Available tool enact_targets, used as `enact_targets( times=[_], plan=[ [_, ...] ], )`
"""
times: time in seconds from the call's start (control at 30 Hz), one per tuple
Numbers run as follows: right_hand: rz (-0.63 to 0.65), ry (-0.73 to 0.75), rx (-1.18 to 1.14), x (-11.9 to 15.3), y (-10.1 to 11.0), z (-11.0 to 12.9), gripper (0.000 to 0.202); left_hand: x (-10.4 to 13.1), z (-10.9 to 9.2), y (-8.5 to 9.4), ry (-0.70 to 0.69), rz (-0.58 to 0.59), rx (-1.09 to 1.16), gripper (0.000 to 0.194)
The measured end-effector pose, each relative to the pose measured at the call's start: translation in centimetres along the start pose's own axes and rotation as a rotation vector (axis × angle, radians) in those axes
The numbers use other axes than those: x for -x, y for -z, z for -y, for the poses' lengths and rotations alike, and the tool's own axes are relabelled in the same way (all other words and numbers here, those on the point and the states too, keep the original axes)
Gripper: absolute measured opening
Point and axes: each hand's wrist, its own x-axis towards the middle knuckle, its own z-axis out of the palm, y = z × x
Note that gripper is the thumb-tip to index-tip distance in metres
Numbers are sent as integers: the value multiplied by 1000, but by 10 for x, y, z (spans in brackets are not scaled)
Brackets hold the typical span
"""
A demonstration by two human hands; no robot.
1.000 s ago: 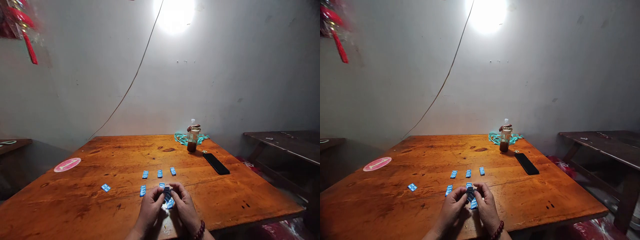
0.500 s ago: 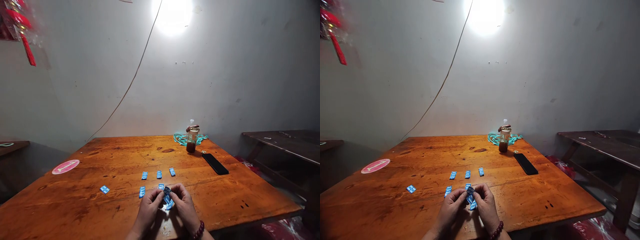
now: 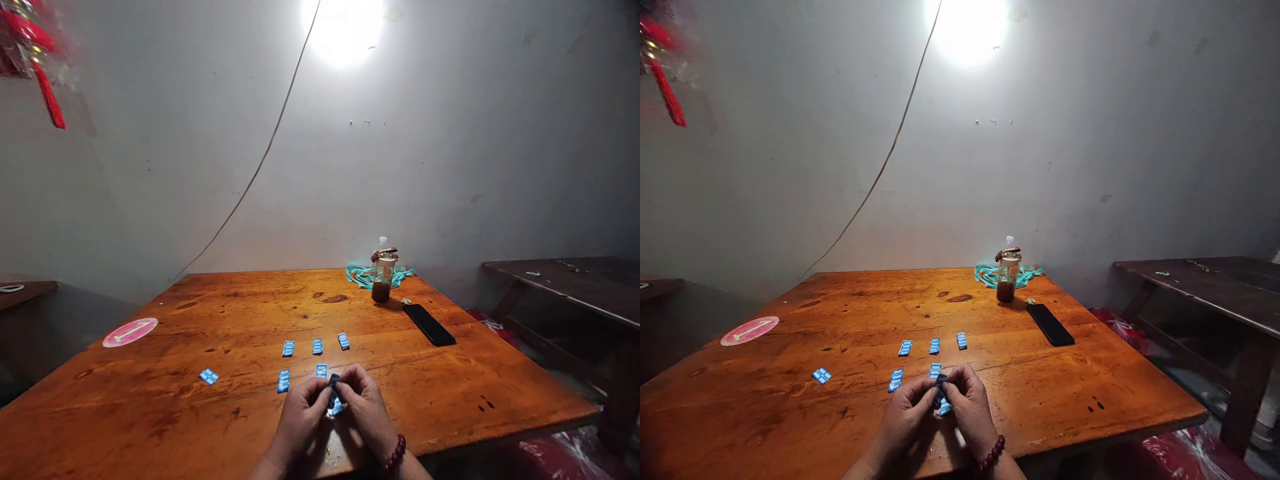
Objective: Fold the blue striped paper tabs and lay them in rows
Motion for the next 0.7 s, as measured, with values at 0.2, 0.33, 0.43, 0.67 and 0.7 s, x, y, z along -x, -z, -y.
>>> enact_targets(
  times=[0.2,0.33,0.43,0.67,0.7],
  plan=[
    [-63,49,565,-1,20,2,12,-5,2,15,-1,-294,25,22],
    [142,97,937,1,19,6,21,-6,1,16,-1,-302,78,22],
    [257,69,990,-6,13,7,24,-5,1,15,-18,-265,53,20],
    [253,-44,873,-23,15,1,9,-5,2,14,-12,-261,8,22],
    [244,-52,849,-21,14,2,9,-5,2,14,-12,-262,7,22]
  ],
)
